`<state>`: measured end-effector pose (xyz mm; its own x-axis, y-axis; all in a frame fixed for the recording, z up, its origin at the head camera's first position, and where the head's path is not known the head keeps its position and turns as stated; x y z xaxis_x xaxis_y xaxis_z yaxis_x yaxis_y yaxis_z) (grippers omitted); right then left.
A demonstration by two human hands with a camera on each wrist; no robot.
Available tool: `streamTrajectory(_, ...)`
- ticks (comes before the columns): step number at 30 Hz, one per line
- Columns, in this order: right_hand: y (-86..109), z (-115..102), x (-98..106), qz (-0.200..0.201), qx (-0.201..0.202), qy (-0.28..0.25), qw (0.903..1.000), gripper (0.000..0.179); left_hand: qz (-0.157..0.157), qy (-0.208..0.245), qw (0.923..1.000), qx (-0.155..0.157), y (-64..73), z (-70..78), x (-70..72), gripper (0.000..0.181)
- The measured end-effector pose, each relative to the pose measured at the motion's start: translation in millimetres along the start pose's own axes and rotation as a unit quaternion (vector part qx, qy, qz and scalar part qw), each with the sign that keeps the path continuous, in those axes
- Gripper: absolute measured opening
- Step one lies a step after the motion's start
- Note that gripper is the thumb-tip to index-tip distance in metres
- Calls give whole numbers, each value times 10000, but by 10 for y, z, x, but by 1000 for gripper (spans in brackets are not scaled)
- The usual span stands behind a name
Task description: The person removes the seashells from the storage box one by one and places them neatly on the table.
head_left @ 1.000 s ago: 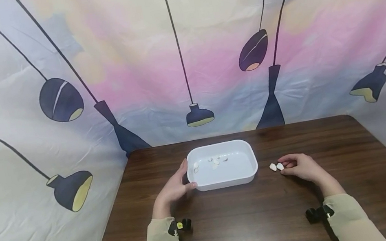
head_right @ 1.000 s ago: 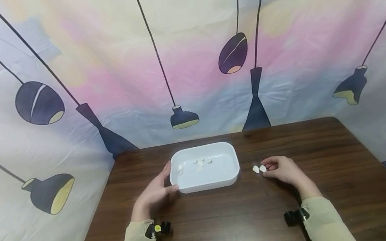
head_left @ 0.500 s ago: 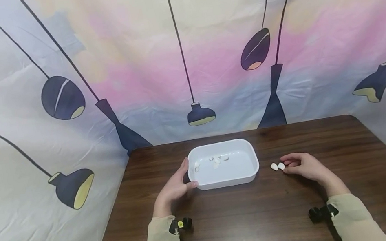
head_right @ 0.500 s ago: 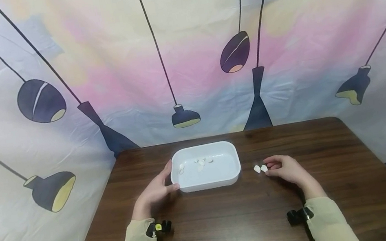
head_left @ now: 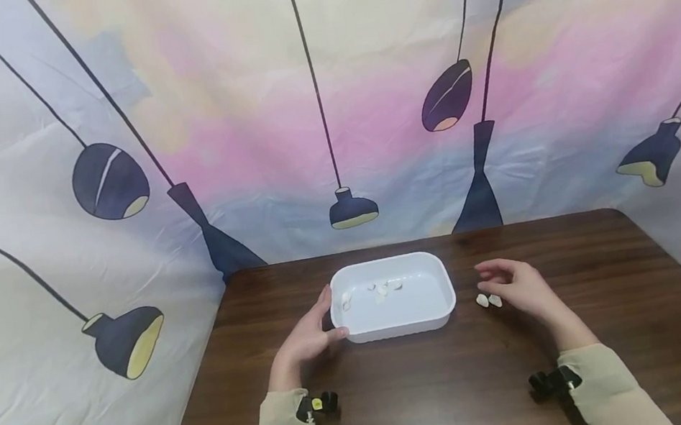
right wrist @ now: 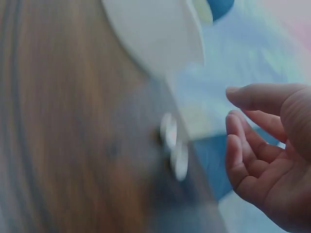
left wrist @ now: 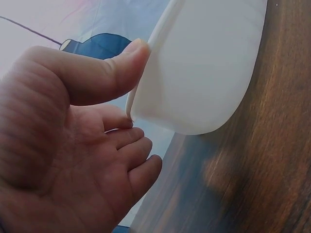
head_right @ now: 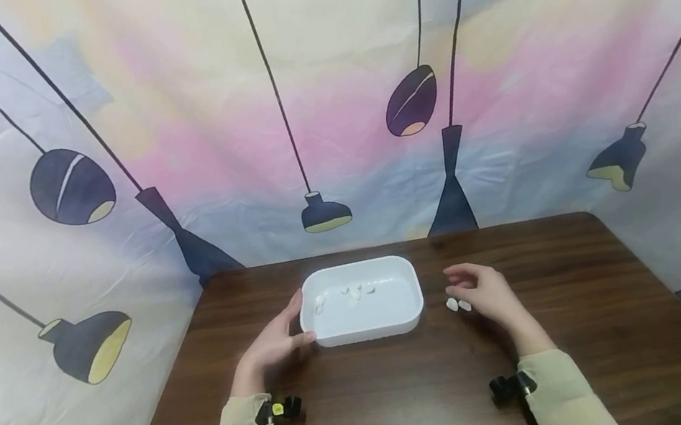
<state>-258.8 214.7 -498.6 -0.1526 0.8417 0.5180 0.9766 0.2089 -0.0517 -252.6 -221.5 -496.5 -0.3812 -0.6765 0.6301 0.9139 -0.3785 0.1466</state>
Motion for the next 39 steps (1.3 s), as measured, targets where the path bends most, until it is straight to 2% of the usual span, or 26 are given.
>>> streamTrajectory(5,-152,-371,-266,-152,394,-352,9985,38,8,42,10000,-22,15,-27,-6,98)
streamTrajectory(9,-295,-631,-534,-534,681,-435,9953,37,56,79,10000,11,30,-35,1,98)
streamTrajectory(12,-404,-739,-753,-854,723,-394,9929,39,58,79,9999,85,48,-51,0,98)
streamTrajectory(19,-689,-740,-1148,-1287,371,-176,9908,35,21,30,10000,83,63,-79,-16,96)
streamTrajectory(24,-843,-725,-1286,-1186,102,93,9928,32,52,39,9999,78,54,-65,-6,96)
streamTrajectory(30,-912,-719,-1413,-1184,-90,220,9927,28,79,59,9999,116,49,-32,16,98)
streamTrajectory(34,-926,-709,-1474,-1204,-43,450,9917,24,48,6,10000,83,33,-7,13,98)
streamTrajectory(39,-927,-686,-1528,-1260,205,937,9874,20,31,-20,10000,50,25,26,9,96)
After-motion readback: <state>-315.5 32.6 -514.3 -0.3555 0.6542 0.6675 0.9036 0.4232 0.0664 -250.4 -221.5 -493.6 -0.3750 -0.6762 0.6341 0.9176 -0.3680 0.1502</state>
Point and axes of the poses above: each hand's wrist, its own y-axis away from the middle knuckle, its own x-axis out of the back of the hand, z = x × y, the point moved 2 cm from there along -y, towards the middle knuckle, and after that the axes turned 6 degrees about -z, right-handed, at the moved point
